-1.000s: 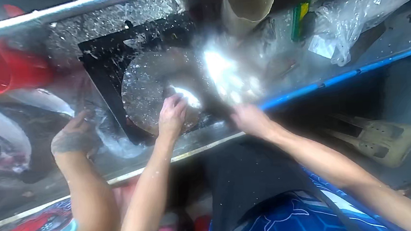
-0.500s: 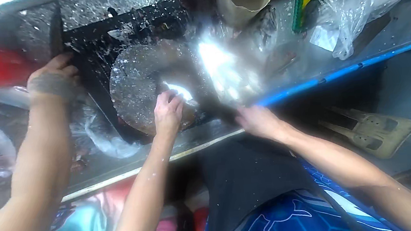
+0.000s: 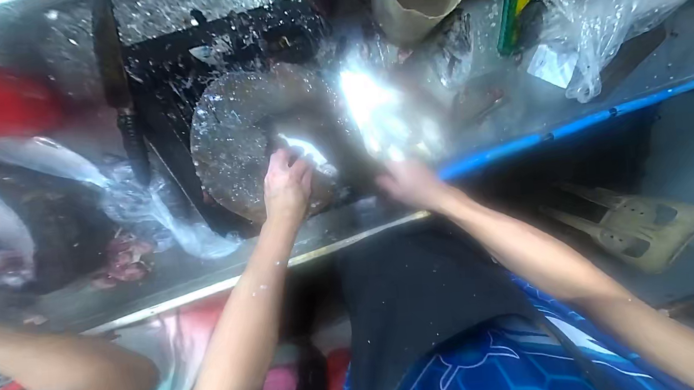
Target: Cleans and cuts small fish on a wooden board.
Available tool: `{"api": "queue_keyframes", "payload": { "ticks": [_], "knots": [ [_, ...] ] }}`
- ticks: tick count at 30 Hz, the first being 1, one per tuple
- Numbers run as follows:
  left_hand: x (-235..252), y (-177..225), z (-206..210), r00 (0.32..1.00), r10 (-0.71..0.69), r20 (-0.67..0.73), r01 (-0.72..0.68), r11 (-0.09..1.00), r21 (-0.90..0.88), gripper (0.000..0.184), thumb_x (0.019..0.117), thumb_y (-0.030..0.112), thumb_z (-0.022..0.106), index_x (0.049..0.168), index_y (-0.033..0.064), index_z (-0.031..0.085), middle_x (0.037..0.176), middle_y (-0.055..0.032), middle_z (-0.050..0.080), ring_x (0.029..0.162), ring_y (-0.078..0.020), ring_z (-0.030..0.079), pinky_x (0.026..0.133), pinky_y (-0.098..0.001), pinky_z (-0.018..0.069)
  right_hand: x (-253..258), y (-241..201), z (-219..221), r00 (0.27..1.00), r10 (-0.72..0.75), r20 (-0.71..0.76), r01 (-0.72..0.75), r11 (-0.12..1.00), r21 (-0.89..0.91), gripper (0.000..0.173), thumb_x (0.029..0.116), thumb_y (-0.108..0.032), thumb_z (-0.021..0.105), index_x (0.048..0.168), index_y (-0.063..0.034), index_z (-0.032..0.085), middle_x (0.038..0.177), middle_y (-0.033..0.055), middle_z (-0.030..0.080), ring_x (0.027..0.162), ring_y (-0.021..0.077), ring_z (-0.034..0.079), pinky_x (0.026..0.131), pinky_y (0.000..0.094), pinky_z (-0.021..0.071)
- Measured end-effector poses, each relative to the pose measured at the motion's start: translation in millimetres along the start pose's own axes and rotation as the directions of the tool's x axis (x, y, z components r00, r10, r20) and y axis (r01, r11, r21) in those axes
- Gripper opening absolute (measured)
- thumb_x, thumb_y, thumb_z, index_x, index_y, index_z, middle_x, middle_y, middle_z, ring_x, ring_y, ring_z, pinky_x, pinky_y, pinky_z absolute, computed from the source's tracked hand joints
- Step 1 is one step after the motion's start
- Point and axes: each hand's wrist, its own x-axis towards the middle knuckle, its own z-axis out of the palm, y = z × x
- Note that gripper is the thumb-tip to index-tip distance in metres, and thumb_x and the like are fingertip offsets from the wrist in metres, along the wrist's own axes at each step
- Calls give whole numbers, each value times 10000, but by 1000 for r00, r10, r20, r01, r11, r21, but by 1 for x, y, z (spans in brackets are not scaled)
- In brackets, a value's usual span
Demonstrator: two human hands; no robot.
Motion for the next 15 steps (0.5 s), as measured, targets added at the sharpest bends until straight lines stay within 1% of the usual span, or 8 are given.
{"api": "queue_keyframes", "payload": {
  "ticks": [2,4,6,8,9,12,14,15],
  "knots": [
    [-1,5,-1,999,-41,-7,41,999,4,218,1036,185,587,1146,94,753,1328,-138,637,1271,-309,582,1091,-443,478,-12,7,-8,998,-12,65,13,1000,-8,321,1049,-405,530,1032,-123,682,834,70,698,824,256,710,744,535,583],
    [-1,19,0,981,-192,-36,192,981,-25,218,1021,202,610,1144,89,750,1338,-150,621,1256,-308,583,1080,-447,484,-21,24,-14,989,-35,145,37,999,-6,324,1045,-412,548,1083,-126,697,895,76,716,878,254,716,799,544,588],
    [0,36,3,893,-447,-59,437,890,-129,282,962,272,707,1171,83,726,1287,-160,613,1165,-281,621,1010,-448,530,-21,41,-14,975,-74,210,72,997,15,332,1047,-432,552,1145,-155,707,922,62,734,881,235,725,818,541,595],
    [6,45,6,756,-654,-23,626,732,-269,469,890,330,792,1267,87,652,1193,-137,670,1026,-252,691,912,-476,580,-12,48,-15,961,-112,254,102,993,54,323,1048,-420,561,1106,-138,707,882,71,722,816,238,716,774,537,591],
    [10,45,6,700,-714,10,675,658,-334,535,864,330,820,1300,96,616,1141,-116,703,957,-237,724,858,-486,613,-7,48,-16,955,-119,271,106,993,60,324,1047,-419,564,1085,-131,706,863,74,714,787,239,710,751,532,591],
    [16,36,-5,607,-777,167,701,424,-573,645,815,220,870,1354,74,547,1091,-107,749,848,-208,766,768,-418,664,1,45,-25,950,-136,280,109,988,107,336,1048,-439,563,1081,-142,716,791,72,701,647,219,690,610,483,596],
    [17,30,-21,612,-727,313,650,235,-723,563,839,109,842,1321,39,559,1102,-133,716,829,-194,740,753,-349,645,-1,39,-40,942,-180,282,147,980,136,321,1057,-411,559,1131,-141,717,828,74,705,666,210,683,626,467,591],
    [16,27,-31,637,-670,381,635,176,-752,450,870,90,805,1266,39,599,1078,-106,703,825,-164,713,758,-315,624,-3,35,-48,937,-210,280,178,975,136,319,1058,-400,563,1148,-137,719,848,76,711,685,211,687,645,469,591]
  ]
}}
